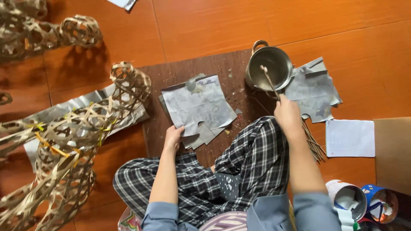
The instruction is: Applying glue-soaked paper to a woven giraffe frame to create a sculpture
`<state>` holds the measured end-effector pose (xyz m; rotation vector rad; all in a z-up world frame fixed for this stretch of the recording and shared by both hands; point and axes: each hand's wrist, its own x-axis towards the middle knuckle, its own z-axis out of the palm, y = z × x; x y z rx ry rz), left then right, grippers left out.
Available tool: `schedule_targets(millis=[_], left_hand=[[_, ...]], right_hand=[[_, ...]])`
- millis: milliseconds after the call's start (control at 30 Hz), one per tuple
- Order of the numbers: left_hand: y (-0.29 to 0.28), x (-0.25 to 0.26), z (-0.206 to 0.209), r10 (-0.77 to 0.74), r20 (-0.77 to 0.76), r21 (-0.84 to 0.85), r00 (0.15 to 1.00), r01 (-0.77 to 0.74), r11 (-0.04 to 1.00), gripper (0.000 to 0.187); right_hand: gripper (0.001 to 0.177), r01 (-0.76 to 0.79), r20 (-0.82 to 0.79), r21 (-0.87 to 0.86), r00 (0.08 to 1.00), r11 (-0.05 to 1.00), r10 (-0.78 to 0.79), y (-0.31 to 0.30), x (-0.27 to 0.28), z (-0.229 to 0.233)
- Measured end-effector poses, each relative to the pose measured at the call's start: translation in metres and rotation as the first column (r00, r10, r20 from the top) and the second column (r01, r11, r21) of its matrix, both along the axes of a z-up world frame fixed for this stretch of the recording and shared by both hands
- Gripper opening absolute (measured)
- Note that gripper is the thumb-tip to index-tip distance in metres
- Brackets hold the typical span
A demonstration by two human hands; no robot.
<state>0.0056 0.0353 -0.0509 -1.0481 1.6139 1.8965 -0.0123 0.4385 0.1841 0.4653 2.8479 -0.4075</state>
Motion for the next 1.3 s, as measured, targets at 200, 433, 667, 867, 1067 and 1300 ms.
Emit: schedule_targets(millis=[200, 433, 667, 867, 1067, 1300], left_hand=[[0.003, 0.003, 0.039, 0.061, -0.076, 0.041, 0.995, -0.058, 0.997, 0.043], [0.005, 0.002, 0.021, 0.071, -0.084, 0.025, 0.994, -0.069, 0.997, 0.038], [0.008, 0.003, -0.006, -0.038, -0.086, -0.226, 0.996, 0.018, 0.974, 0.036], [0.002, 0.004, -0.035, -0.041, -0.101, -0.232, 0.994, 0.017, 0.973, 0.03], [0.008, 0.0, 0.017, -0.027, -0.071, -0.193, 0.997, 0.013, 0.981, 0.026], [0.005, 0.002, -0.031, 0.069, -0.056, -0.12, 0.996, -0.076, 0.99, 0.026]], right_hand=[[0.042, -0.173, 0.056, 0.184, 0.985, 0.967, 0.165, 0.055, -0.079, -0.111], [0.036, 0.248, 0.107, -0.838, 0.949, 0.487, -0.298, -0.005, -0.006, -0.035], [0.043, 0.219, 0.166, -0.879, 0.973, 0.424, -0.158, -0.063, 0.048, 0.0], [0.063, -0.567, 0.047, -0.231, 0.806, 0.791, 0.591, -0.178, 0.036, -0.056], [0.072, -0.647, -0.13, 0.112, 0.743, 0.754, 0.657, -0.216, -0.03, -0.111], [0.074, -0.638, -0.018, 0.253, 0.748, 0.727, 0.663, -0.2, 0.026, -0.107]])
